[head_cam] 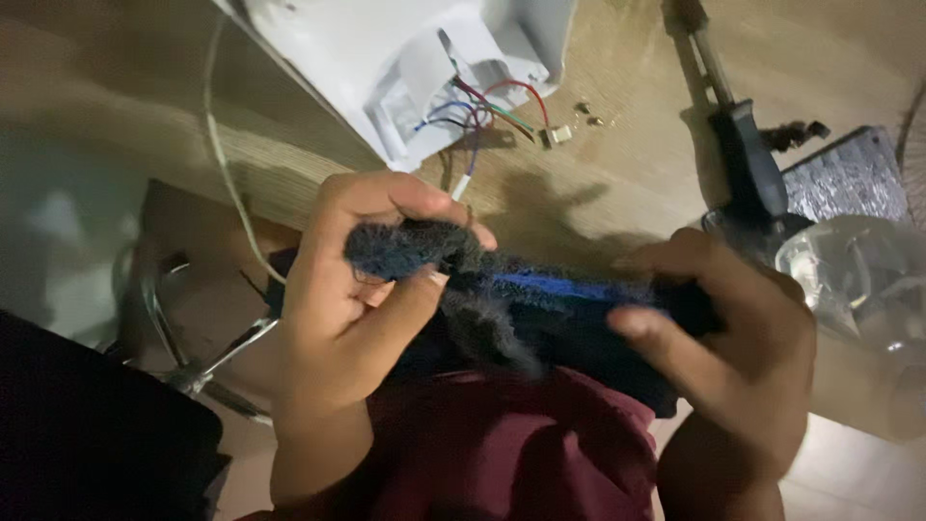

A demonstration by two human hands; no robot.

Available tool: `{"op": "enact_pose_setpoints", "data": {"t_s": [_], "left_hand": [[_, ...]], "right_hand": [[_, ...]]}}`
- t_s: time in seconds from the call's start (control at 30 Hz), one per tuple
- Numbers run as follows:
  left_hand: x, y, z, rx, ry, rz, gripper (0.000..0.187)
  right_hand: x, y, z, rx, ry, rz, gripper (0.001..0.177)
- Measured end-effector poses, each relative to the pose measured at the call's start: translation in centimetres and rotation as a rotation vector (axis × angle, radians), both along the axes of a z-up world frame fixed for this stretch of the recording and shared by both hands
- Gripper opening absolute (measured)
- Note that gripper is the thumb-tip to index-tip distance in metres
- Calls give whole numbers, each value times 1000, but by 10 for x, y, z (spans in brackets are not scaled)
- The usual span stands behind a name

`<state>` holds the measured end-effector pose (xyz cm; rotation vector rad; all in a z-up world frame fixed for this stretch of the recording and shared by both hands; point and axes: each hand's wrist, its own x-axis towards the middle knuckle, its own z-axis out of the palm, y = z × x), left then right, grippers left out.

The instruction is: The person cleans a small white electrical connector with a cloth, then uses a screwdriver to tighten screws on the internal wiring of a disassembled white electric fan. The fan housing and power cord are visible on the table.

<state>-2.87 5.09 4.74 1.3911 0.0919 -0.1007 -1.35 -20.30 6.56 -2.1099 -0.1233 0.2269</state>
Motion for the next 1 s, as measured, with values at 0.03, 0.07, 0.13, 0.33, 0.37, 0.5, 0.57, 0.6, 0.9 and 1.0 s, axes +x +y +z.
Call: {"op": "enact_pose_setpoints", "data": {"t_s": [0.03,0.07,0.13,0.33,0.37,0.5,0.57,0.6,0.9,1.0], "left_hand": [[4,3,-1,-36,-22,-14,40],[5,4,-3,-73,-37,-28,43],[7,7,-6,-73,-92,-52,49],[9,31,-5,131,-155,-284,49],[7,30,-5,150,-180,-288,42],[5,11,-15,566,-446,-227,47],[6,6,-17,694,-423,-287,36],[6,5,-17,756,-410,-318,30],[15,-9,-8,566,-66,-195,12],[22,-7,-4,725,147,-338,28]], "right_hand": [[10,0,2,-34,-11,95,37],[17,-2,5,-70,-15,191,39],[17,1,6,-85,-8,210,36],[-5,11,3,-29,-70,-92,26],[-7,13,1,-10,-93,-111,26],[-4,15,-10,0,-229,-47,25],[0,13,-18,11,-288,-11,25],[2,12,-22,5,-328,9,26],[11,-2,-44,-160,-606,209,33],[7,-2,-38,-88,-580,217,32]]}}
